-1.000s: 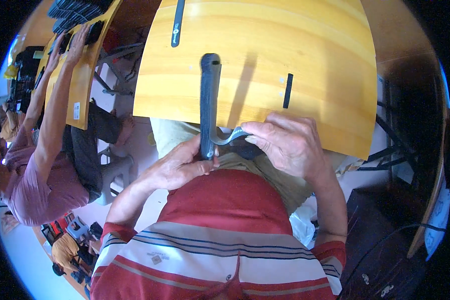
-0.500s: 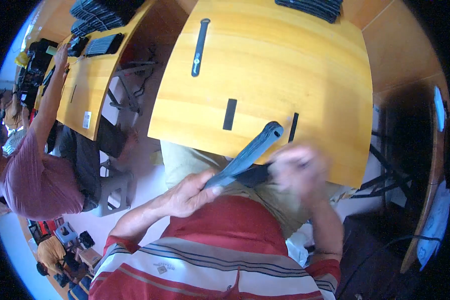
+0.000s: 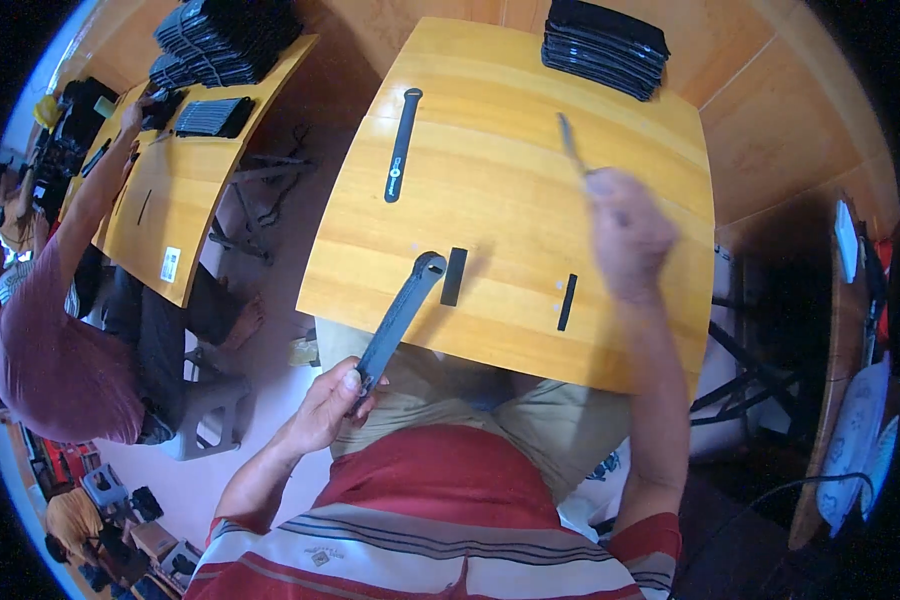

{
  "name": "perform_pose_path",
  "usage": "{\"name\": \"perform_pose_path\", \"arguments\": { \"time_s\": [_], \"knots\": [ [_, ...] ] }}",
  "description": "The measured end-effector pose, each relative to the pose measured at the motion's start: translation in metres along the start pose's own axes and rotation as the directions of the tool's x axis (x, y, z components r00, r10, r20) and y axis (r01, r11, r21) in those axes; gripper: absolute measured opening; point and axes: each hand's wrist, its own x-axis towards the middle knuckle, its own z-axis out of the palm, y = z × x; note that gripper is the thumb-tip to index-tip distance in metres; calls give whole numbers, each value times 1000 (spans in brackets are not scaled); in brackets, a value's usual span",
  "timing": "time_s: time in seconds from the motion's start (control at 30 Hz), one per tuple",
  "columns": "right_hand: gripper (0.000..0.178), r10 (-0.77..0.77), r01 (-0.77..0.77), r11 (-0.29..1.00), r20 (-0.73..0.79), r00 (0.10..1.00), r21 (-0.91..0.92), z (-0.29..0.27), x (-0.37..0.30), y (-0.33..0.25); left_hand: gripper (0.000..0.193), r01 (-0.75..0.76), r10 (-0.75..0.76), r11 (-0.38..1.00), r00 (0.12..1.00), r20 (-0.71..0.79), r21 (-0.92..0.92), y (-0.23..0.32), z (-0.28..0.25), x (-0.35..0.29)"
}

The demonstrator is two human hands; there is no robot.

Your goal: Applying adhesive labels and strips to leather straps using a pointed tool for alignment.

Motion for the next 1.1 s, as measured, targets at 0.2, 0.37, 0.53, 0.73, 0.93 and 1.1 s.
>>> {"name": "perform_pose_path", "arguments": {
  "time_s": [0.2,0.37,0.53,0.73,0.93,1.1],
  "knots": [
    [10,133,-216,970,503,854,109,56,-24,-41,36,-15,15,998,1000,-2,-68,-15,-6,-1],
    [26,188,-288,954,575,796,86,67,-16,-36,25,-60,59,983,998,-7,-173,-29,-13,-2],
    [24,157,-217,976,588,793,32,85,-9,-44,22,-50,56,950,998,9,-307,-30,-12,2],
    [25,167,-234,972,630,759,25,106,9,-67,21,-55,67,947,997,26,-316,-22,-12,7],
    [26,183,-245,969,657,732,4,119,17,-76,21,-52,58,933,998,5,-355,-15,-8,13],
    [27,187,-288,957,675,714,39,112,20,-85,23,-126,113,941,992,-60,-315,-15,-5,16]
  ]
}}
